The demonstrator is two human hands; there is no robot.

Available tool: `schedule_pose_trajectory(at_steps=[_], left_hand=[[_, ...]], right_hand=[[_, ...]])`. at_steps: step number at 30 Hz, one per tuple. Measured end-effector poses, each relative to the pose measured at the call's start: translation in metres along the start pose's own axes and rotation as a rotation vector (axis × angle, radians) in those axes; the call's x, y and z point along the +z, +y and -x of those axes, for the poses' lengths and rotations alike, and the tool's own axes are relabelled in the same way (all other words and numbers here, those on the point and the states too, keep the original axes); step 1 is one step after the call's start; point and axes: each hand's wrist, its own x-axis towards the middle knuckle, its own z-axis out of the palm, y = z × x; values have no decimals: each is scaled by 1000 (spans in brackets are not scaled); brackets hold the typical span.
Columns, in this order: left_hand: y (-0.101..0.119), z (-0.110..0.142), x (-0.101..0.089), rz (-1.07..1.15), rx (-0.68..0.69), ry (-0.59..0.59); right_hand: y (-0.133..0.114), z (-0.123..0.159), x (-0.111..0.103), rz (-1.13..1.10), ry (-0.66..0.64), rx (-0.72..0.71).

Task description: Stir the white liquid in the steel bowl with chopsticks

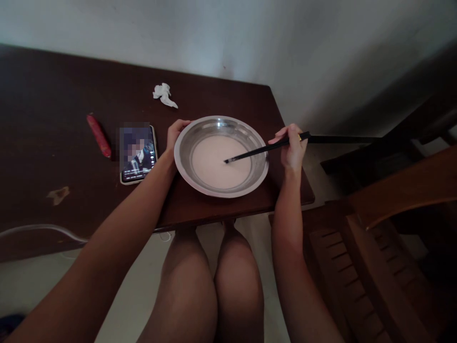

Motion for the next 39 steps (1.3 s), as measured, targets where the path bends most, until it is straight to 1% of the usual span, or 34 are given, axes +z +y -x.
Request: schedule_pose_trajectory(at_steps=[3, 5, 6, 9, 11, 15, 16, 17, 20, 22, 26, 27, 28, 31, 32, 33, 37, 39], left_hand=[[-1, -2, -2, -20, 4, -18], [-1, -2, -3, -16, -11, -29], [-1, -3, -3, -13, -15, -34], [-2, -3, -3, -14, -3, -25], [-1, -3, -3, -24, 5, -9], [0, 0, -1, -27, -13, -25], [0, 0, 0, -25, -13, -22], [1, 1, 0, -23, -8, -16], [1, 3, 1, -23, 22, 1], [0, 3, 1, -16, 27, -2], [-1, 2, 0, -12, 24, -14], [-1, 2, 0, -18, 25, -17], [-1, 2, 0, -27, 23, -18], [-1, 2, 0, -46, 29, -25], [-1, 2, 0, -48, 32, -27], [-1, 2, -1, -46, 34, -31], [-1, 1, -2, -57, 23, -32], [-1, 1, -2, -80, 19, -32]], right_hand=[[0, 1, 0, 17, -109, 33], [0, 1, 0, 31, -139, 31], [0, 1, 0, 32, -123, 21], [1, -1, 0, 11, -15, -12], [1, -1, -1, -5, 7, -8], [0, 1, 0, 20, -121, 53], [-1, 1, 1, 32, -132, 59], [-1, 1, 1, 40, -120, 56], [0, -1, 0, 33, -4, 22], [-1, -1, 0, 20, 23, 14], [-1, 1, 0, 39, -106, 44], [-1, 1, 0, 47, -114, 45], [-1, 1, 0, 51, -97, 41], [1, 0, -1, 33, 16, 14], [1, -1, -2, 22, 29, 13], [1, 0, -2, 12, 18, 19], [0, 1, 0, 20, -120, 61], [1, 1, 0, 47, -101, 54]])
